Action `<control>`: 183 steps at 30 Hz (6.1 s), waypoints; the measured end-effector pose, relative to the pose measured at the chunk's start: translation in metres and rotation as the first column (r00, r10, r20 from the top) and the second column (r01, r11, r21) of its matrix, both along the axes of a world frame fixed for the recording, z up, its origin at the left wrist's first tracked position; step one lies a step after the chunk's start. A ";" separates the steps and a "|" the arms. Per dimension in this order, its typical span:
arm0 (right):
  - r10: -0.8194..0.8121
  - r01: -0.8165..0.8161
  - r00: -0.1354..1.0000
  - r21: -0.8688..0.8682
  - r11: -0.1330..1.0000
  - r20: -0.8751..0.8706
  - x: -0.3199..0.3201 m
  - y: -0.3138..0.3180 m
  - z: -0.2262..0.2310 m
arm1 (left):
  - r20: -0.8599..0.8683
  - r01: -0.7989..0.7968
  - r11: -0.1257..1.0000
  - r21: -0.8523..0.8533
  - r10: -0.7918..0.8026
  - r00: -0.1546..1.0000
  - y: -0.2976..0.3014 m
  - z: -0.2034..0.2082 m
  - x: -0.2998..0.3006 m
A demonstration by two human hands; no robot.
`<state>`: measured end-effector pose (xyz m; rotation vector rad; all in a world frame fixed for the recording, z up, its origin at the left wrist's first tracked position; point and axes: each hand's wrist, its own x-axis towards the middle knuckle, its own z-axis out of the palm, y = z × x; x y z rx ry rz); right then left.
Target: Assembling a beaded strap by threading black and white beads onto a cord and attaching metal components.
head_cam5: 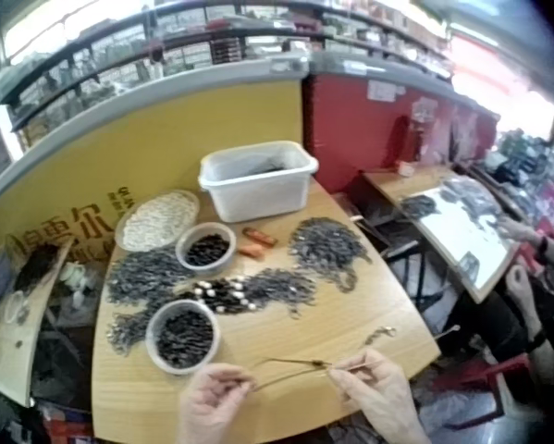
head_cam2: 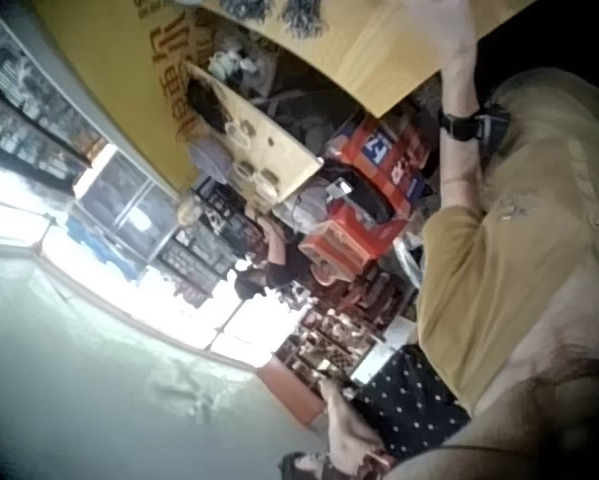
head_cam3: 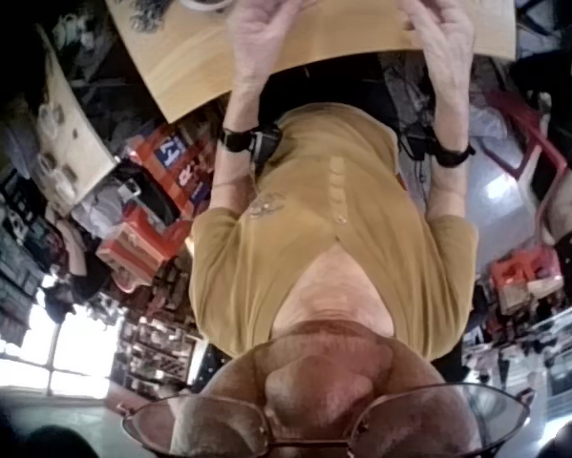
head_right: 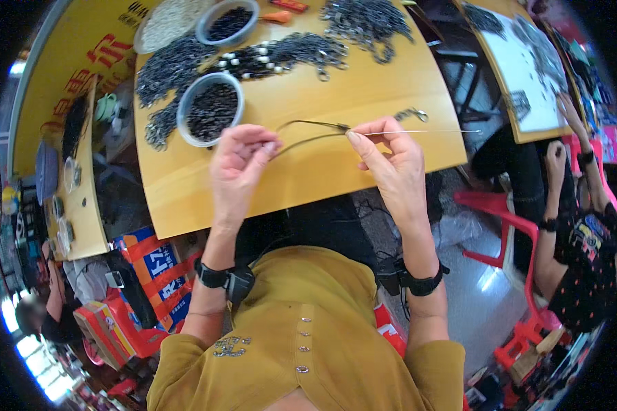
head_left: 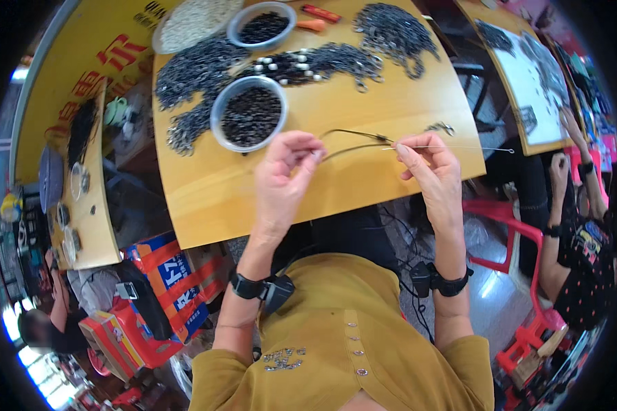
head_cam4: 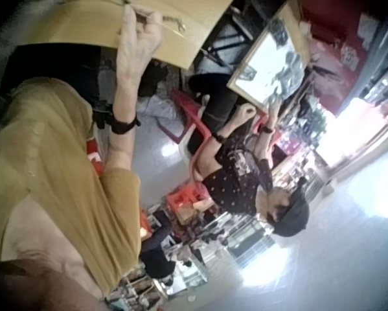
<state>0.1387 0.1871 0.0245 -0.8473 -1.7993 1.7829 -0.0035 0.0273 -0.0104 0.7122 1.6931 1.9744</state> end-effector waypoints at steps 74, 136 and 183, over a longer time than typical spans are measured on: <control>0.326 -0.298 0.917 0.937 0.181 0.229 -0.172 -0.033 0.005 | -0.487 -0.181 0.974 -0.139 0.092 0.869 -0.025 -0.006 -0.005; 0.406 -0.392 0.892 0.790 0.471 0.200 -0.177 -0.048 0.006 | -0.470 -0.175 0.974 -0.145 0.088 0.878 -0.025 -0.005 -0.006; 0.025 -0.004 0.984 0.116 0.993 -0.177 -0.017 -0.009 0.015 | -0.661 -0.376 0.821 -0.431 -0.004 0.750 -0.063 0.000 0.014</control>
